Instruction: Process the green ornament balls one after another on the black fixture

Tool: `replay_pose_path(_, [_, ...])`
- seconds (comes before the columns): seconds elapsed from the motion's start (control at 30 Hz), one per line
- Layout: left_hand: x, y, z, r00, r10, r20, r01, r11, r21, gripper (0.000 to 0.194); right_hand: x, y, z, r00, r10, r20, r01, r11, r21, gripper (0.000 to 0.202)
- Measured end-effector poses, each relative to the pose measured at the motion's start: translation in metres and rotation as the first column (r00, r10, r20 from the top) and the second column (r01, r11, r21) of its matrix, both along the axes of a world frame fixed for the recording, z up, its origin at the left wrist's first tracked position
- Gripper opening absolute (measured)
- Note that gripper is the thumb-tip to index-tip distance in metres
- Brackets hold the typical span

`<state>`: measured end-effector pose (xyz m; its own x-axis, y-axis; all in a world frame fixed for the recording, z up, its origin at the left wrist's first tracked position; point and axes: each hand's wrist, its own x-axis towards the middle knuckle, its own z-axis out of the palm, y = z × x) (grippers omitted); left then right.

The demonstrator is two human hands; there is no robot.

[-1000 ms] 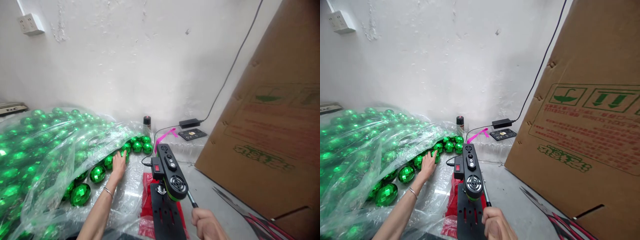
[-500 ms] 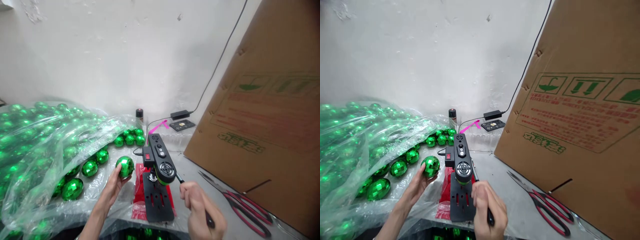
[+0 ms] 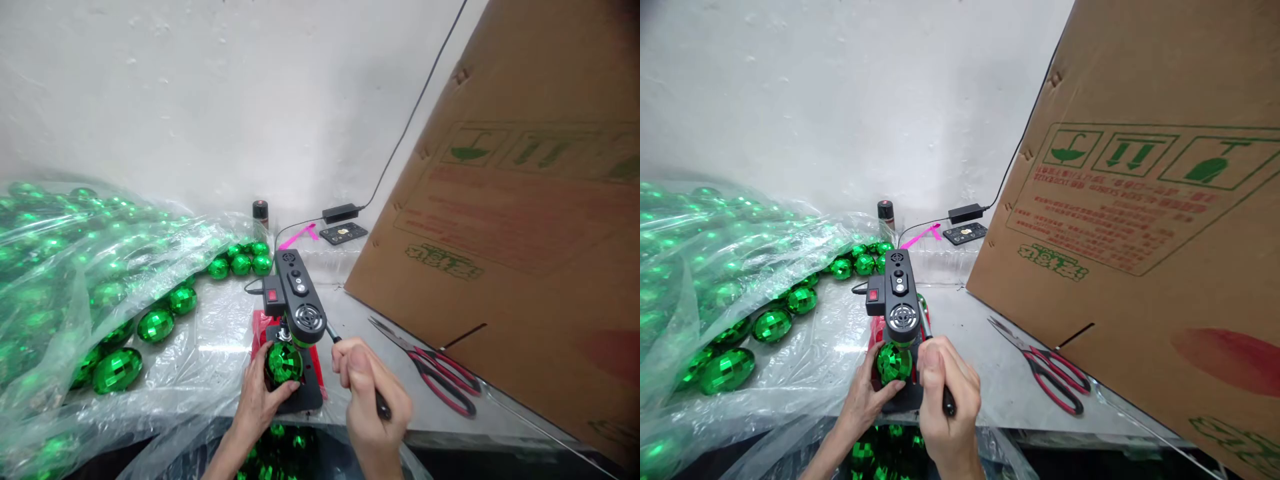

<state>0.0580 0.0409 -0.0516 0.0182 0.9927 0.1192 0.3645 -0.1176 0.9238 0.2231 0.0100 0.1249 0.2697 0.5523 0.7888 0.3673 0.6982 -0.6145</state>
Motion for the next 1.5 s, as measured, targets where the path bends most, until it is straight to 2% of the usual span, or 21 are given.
replay_pose_path(0.27, [0.007, -0.011, -0.025, 0.982, -0.015, -0.191, 0.062, 0.968, 0.243, 0.076, 0.0, -0.004, -0.006, 1.0, 0.015, 0.012, -0.014, 1.0, -0.027, 0.036])
replay_pose_path(0.4, [0.008, -0.012, -0.025, 0.97, -0.032, -0.241, 0.095, 0.963, 0.253, 0.08, 0.001, -0.004, -0.008, 1.0, 0.014, 0.019, -0.014, 0.999, -0.032, 0.036])
replay_pose_path(0.5, [0.011, -0.007, -0.021, 0.969, 0.014, -0.246, 0.054, 0.962, 0.266, 0.077, 0.001, -0.004, -0.007, 1.0, 0.018, 0.016, -0.018, 0.999, -0.031, 0.035])
replay_pose_path(0.63, [0.022, 0.001, -0.019, 0.985, 0.06, -0.16, -0.024, 0.975, 0.22, 0.073, 0.002, -0.005, -0.004, 1.0, 0.01, 0.025, -0.01, 1.0, -0.022, 0.036])
replay_pose_path(0.77, [0.032, 0.005, -0.021, 0.999, -0.004, -0.032, 0.007, 0.995, 0.104, 0.082, 0.002, -0.005, -0.005, 1.0, -0.001, 0.022, 0.002, 1.0, -0.017, 0.036])
replay_pose_path(0.9, [0.037, 0.006, -0.025, 1.0, 0.019, 0.021, -0.02, 1.0, 0.022, 0.085, 0.002, -0.004, -0.009, 1.0, 0.002, 0.016, -0.002, 1.0, 0.003, 0.036])
replay_pose_path(1.17, [0.038, 0.005, -0.033, 0.999, 0.04, 0.028, -0.042, 0.998, 0.056, 0.087, -0.001, -0.005, -0.025, 1.0, -0.028, -0.007, 0.029, 0.997, 0.073, 0.037])
replay_pose_path(1.37, [0.04, 0.004, -0.034, 0.997, 0.056, 0.045, -0.059, 0.996, 0.067, 0.087, -0.006, -0.002, -0.036, 0.997, -0.074, -0.035, 0.078, 0.99, 0.118, 0.039])
replay_pose_path(1.5, [0.041, 0.004, -0.031, 0.997, 0.063, 0.039, -0.065, 0.997, 0.045, 0.087, -0.007, -0.003, -0.037, 0.995, -0.088, -0.048, 0.092, 0.991, 0.094, 0.042])
